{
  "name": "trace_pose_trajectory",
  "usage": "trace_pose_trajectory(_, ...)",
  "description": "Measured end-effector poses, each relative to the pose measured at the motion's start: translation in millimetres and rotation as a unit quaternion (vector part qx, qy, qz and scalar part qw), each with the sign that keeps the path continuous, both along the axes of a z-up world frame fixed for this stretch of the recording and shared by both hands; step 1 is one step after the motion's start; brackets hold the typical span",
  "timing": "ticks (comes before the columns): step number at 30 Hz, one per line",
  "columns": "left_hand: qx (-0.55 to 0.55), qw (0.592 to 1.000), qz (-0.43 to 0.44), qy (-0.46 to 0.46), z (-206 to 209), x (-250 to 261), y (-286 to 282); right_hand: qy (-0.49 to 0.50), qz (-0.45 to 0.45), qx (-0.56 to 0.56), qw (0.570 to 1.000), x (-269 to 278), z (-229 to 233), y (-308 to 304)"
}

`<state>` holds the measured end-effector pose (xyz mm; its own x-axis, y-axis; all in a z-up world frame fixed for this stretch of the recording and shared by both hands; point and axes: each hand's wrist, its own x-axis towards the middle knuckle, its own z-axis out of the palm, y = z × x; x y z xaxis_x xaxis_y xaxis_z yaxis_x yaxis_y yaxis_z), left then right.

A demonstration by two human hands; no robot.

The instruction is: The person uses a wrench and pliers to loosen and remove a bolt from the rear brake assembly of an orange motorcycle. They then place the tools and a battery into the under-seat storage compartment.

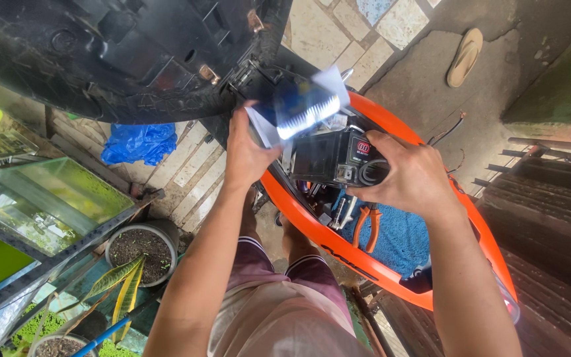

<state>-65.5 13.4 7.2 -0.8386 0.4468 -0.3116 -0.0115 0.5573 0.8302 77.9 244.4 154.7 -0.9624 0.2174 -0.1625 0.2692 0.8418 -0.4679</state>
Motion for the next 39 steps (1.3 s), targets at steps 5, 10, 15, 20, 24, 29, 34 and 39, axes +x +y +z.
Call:
trace_pose_trajectory(5, -0.001, 0.991, -0.136, -0.02, 12.8, 6.9, -17.3, -0.019, -0.013, -0.019, 1.0, 4.0, 11.0, 3.3)
trace_pose_trajectory(10, 0.019, 0.971, -0.233, -0.054, 17.3, 22.6, -19.1, 0.0, -0.022, -0.011, 1.0, 7.1, 18.4, 7.0)
trace_pose_trajectory(15, 0.02, 0.954, -0.213, -0.21, 30.8, 34.6, -11.0, 0.02, -0.033, -0.02, 0.999, 8.7, 23.1, 4.8)
trace_pose_trajectory(20, 0.048, 0.958, -0.176, -0.221, 37.4, 36.1, -7.5, 0.014, -0.024, -0.016, 0.999, 14.7, 28.5, 5.1)
trace_pose_trajectory(24, 0.044, 0.96, -0.178, -0.214, 46.0, 35.5, 1.1, 0.008, 0.003, 0.001, 1.0, 18.3, 33.5, 6.1)
trace_pose_trajectory(29, 0.061, 0.96, -0.201, -0.185, 54.0, 39.1, 6.9, -0.067, 0.015, 0.024, 0.997, 16.2, 42.9, 5.5)
trace_pose_trajectory(34, 0.099, 0.96, -0.219, -0.147, 64.6, 44.7, 15.9, -0.039, 0.075, 0.05, 0.995, 7.6, 47.8, -1.5)
trace_pose_trajectory(39, 0.158, 0.949, -0.173, -0.212, 69.8, 44.9, 17.6, -0.041, 0.097, 0.068, 0.992, -5.6, 53.6, -6.7)
